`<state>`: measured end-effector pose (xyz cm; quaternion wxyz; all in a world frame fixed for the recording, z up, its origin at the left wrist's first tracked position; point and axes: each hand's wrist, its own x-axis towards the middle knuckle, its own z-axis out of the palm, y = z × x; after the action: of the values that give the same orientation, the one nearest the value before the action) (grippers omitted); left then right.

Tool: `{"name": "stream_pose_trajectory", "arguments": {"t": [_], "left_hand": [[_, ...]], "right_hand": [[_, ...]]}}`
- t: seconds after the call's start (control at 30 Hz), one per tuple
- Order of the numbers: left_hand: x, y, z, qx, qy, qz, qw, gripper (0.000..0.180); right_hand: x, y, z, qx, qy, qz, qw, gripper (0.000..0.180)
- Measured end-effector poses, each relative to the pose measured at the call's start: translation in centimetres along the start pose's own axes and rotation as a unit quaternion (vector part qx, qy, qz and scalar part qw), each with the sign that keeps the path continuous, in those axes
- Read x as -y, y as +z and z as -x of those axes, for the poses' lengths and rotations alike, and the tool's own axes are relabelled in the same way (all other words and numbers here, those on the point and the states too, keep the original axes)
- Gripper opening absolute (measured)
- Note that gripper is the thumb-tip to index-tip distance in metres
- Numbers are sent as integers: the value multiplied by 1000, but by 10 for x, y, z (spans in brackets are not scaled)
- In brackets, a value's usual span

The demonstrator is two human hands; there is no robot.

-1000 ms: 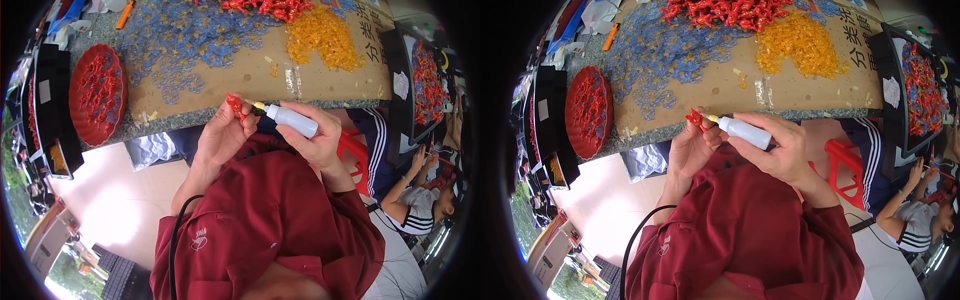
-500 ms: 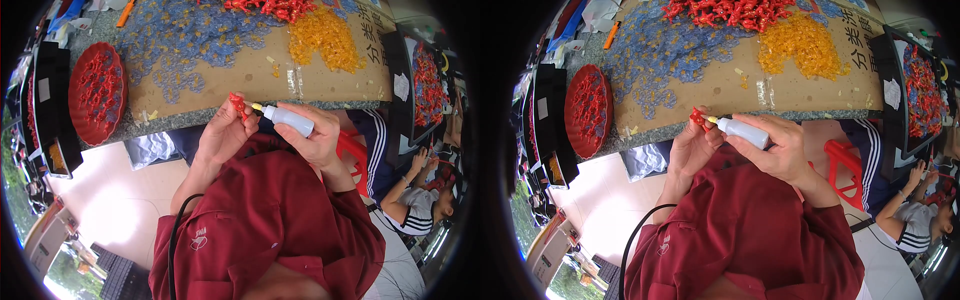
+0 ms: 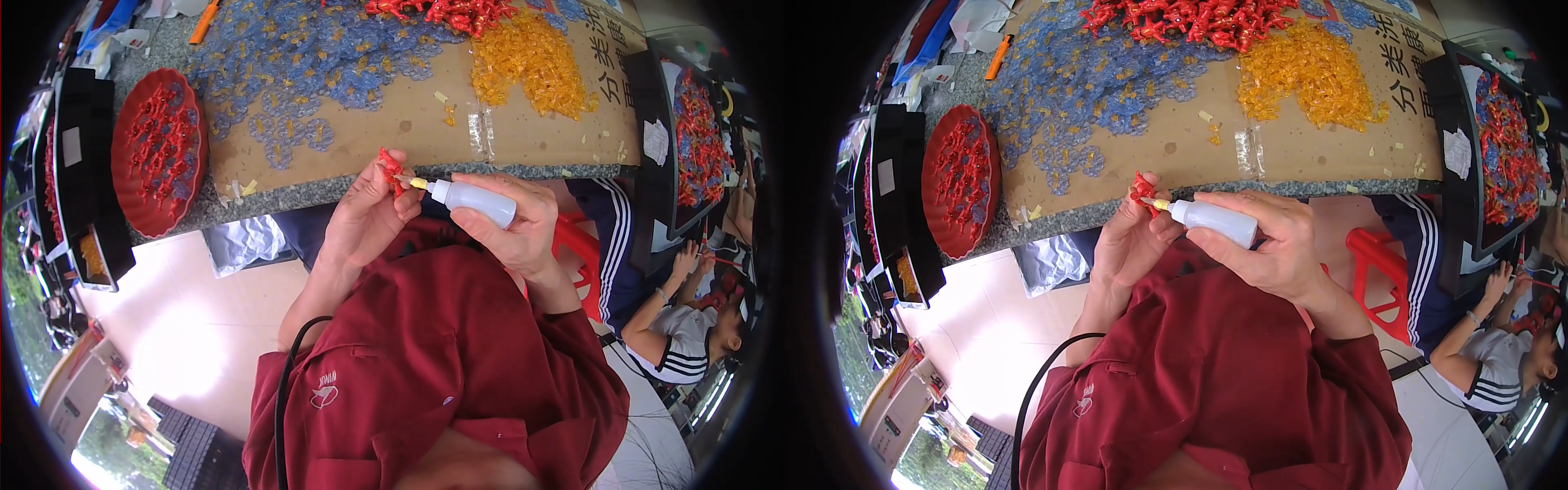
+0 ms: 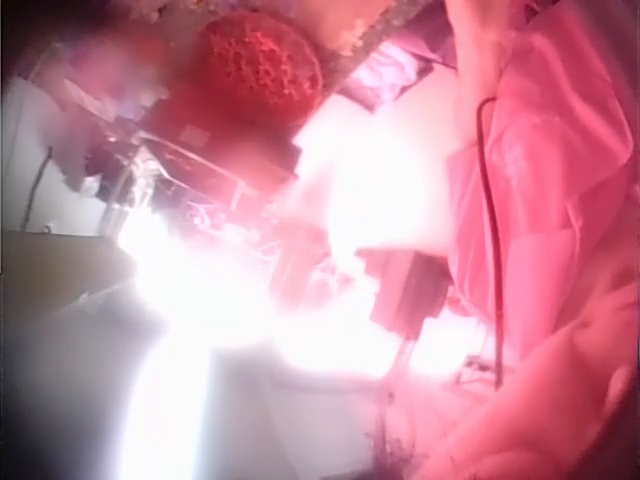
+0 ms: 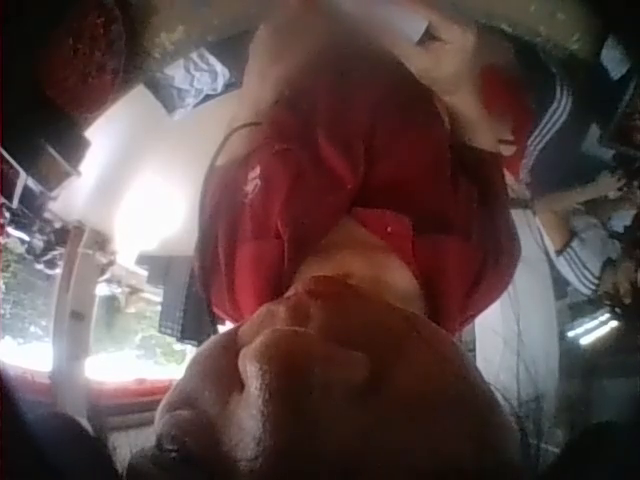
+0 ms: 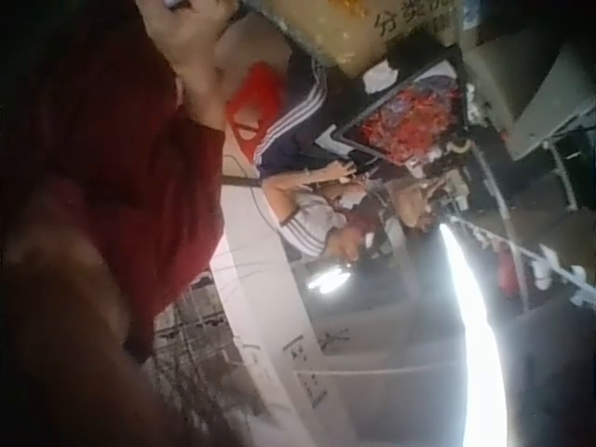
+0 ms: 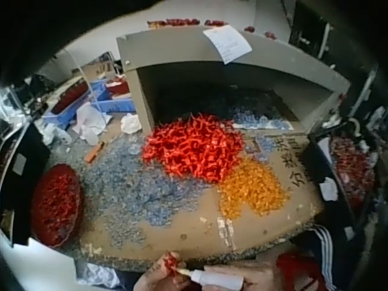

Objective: The person assembles toy figures by applying glue from a bottle onto plastic pieces, attaching small plastic parts to them by hand, and placing the assembled figures into a tray.

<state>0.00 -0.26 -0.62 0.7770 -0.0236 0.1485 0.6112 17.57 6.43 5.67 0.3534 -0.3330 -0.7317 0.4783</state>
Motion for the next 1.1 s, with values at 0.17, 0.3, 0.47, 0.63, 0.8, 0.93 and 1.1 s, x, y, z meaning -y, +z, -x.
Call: {"name": "stream_pose_trajectory", "arguments": {"t": [0.17, 0.3, 0.47, 0.63, 0.8, 0.93, 1.1], "left_hand": [[0, -1, -2, 6, -3, -18, 1000, 26], [0, 3, 0, 0, 1, -18, 1000, 24], [0, 3, 3, -18, 15, -50, 998, 21], [1, 4, 0, -29, 23, -61, 997, 21], [-3, 5, 4, -44, 33, -48, 997, 20], [-8, 2, 9, -32, 55, -51, 997, 21], [-10, -2, 15, -40, 73, -49, 995, 22]], "right_hand": [[0, -8, 4, -6, 18, 0, 1000, 29], [-16, -23, 10, -113, 119, -156, 974, 31], [-64, -29, 2, -224, 81, 3, 971, 30], [-85, -21, -8, -265, 92, 33, 959, 29], [-71, -11, -10, -385, -32, 148, 911, 32], [-55, 6, -5, -238, -138, 159, 948, 20], [-47, 55, -74, -124, -112, 136, 976, 16]]}}
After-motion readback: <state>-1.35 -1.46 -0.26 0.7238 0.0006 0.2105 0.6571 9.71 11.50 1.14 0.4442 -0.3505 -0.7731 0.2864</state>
